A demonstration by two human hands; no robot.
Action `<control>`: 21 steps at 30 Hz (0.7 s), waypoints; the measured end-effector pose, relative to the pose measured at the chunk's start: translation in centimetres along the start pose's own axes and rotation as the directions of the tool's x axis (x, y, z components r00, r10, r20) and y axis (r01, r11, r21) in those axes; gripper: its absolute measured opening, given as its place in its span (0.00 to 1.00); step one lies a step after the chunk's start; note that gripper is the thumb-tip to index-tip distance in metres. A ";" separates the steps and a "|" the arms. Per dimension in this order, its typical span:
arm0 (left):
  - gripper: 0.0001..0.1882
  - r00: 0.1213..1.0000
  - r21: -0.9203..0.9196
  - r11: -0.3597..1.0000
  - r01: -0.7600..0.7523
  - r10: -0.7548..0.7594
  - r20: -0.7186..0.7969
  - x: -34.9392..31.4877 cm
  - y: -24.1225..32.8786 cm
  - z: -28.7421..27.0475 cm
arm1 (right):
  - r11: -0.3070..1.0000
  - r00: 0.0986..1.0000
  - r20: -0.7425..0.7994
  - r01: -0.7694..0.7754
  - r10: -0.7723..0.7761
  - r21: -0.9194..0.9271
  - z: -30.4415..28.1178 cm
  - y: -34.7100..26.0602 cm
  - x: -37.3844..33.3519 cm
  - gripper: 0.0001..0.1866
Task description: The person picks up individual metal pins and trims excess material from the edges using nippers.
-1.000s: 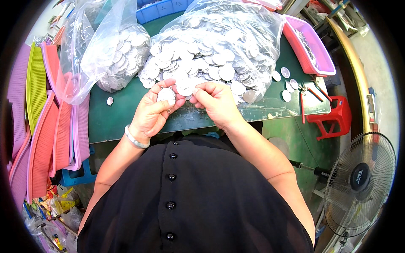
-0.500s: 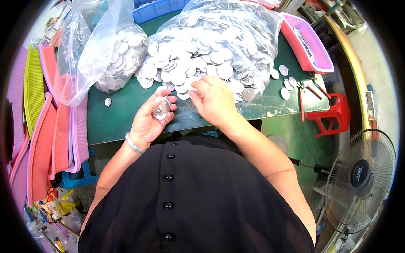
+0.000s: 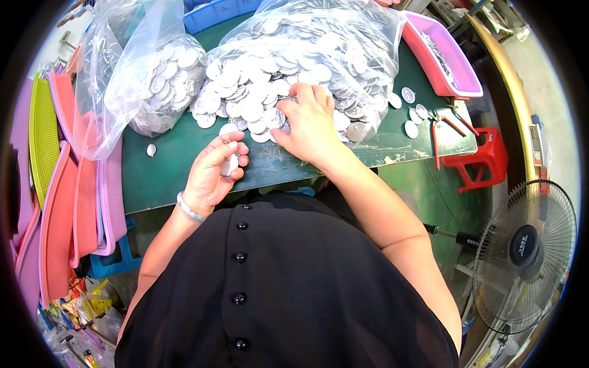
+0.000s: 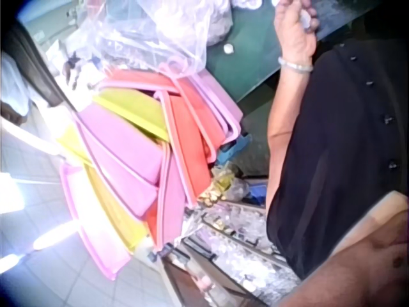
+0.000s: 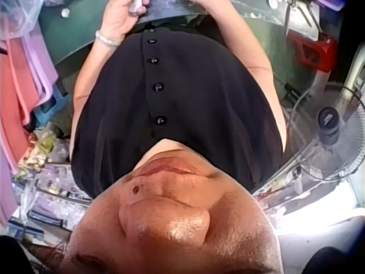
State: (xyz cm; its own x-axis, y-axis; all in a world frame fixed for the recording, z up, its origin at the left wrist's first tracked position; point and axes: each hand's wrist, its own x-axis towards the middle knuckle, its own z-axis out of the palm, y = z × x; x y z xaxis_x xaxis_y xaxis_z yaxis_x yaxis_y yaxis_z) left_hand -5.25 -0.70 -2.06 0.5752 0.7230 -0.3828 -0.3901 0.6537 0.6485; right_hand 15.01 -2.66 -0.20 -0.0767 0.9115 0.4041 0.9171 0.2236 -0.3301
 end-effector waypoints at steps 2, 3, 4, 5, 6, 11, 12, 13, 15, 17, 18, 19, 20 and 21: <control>0.13 1.000 0.034 0.999 0.009 -0.009 -0.012 0.0 0.1 0.3 | 1.000 1.000 -0.010 -0.016 0.016 0.005 0.3 0.3 0.0 0.19; 0.13 1.000 0.052 0.999 0.013 -0.012 -0.020 0.0 0.1 0.5 | 1.000 1.000 -0.008 -0.010 0.010 0.019 0.3 0.2 0.0 0.19; 0.13 1.000 0.055 0.998 0.016 -0.015 -0.019 0.1 0.2 0.6 | 0.999 1.000 -0.005 -0.003 0.003 0.032 0.2 0.1 0.0 0.19; 0.13 1.000 0.058 0.998 0.020 -0.018 -0.018 0.1 0.2 0.8 | 0.999 1.000 -0.003 0.003 -0.003 0.045 0.0 0.0 0.0 0.18; 0.13 1.000 0.060 0.998 0.023 -0.023 -0.015 0.2 0.2 1.0 | 0.997 0.999 -0.006 0.038 -0.037 0.074 -0.2 -0.1 0.0 0.19; 0.10 0.999 0.088 0.995 0.036 -0.034 -0.029 0.4 0.2 2.4 | 0.962 0.973 0.062 0.210 -0.223 0.175 -1.4 -1.3 0.0 0.22; 0.10 0.999 0.095 0.995 0.025 -0.022 -0.024 0.6 0.2 2.4 | 0.948 0.962 0.052 0.254 -0.268 0.189 -1.5 -1.5 -0.1 0.22; 0.10 1.000 0.093 0.996 0.014 -0.012 -0.016 0.7 0.2 2.3 | 0.952 0.969 0.058 0.225 -0.242 0.207 -1.5 -1.5 -0.1 0.22; 0.10 1.000 0.088 0.996 -0.009 0.009 0.000 1.0 0.1 2.0 | 0.956 0.979 0.073 0.168 -0.191 0.241 -1.4 -1.3 -0.3 0.22; 0.10 1.000 0.088 0.996 -0.024 0.024 0.001 0.8 0.2 1.8 | 0.971 0.989 0.040 0.130 -0.140 0.203 -1.0 -0.5 -0.6 0.22; 0.10 0.999 0.088 0.996 -0.032 0.032 0.000 0.7 0.2 1.7 | 0.981 0.991 0.019 0.127 -0.131 0.146 -0.8 -0.1 -0.8 0.22; 0.10 0.999 0.080 0.996 -0.035 0.036 -0.006 0.7 0.2 1.7 | 0.989 0.993 -0.004 0.122 -0.122 0.088 -0.7 0.2 -0.9 0.23; 0.10 0.999 0.072 0.997 -0.039 0.040 -0.011 0.7 0.2 1.6 | 0.993 0.993 0.007 0.117 -0.118 0.030 -0.7 0.3 -0.9 0.21; 0.10 0.999 0.064 0.997 -0.042 0.043 -0.016 0.6 0.2 1.6 | 0.993 0.993 0.012 0.117 -0.117 0.000 -0.6 0.3 -0.9 0.21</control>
State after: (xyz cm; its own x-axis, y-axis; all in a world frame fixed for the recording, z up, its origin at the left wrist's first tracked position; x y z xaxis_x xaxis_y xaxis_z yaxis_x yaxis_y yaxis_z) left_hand -3.81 -0.49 -1.14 0.5464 0.7540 -0.3647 -0.3669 0.6069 0.7050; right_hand 15.55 -3.63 -0.17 -0.1883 0.8832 0.4294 0.9019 0.3286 -0.2803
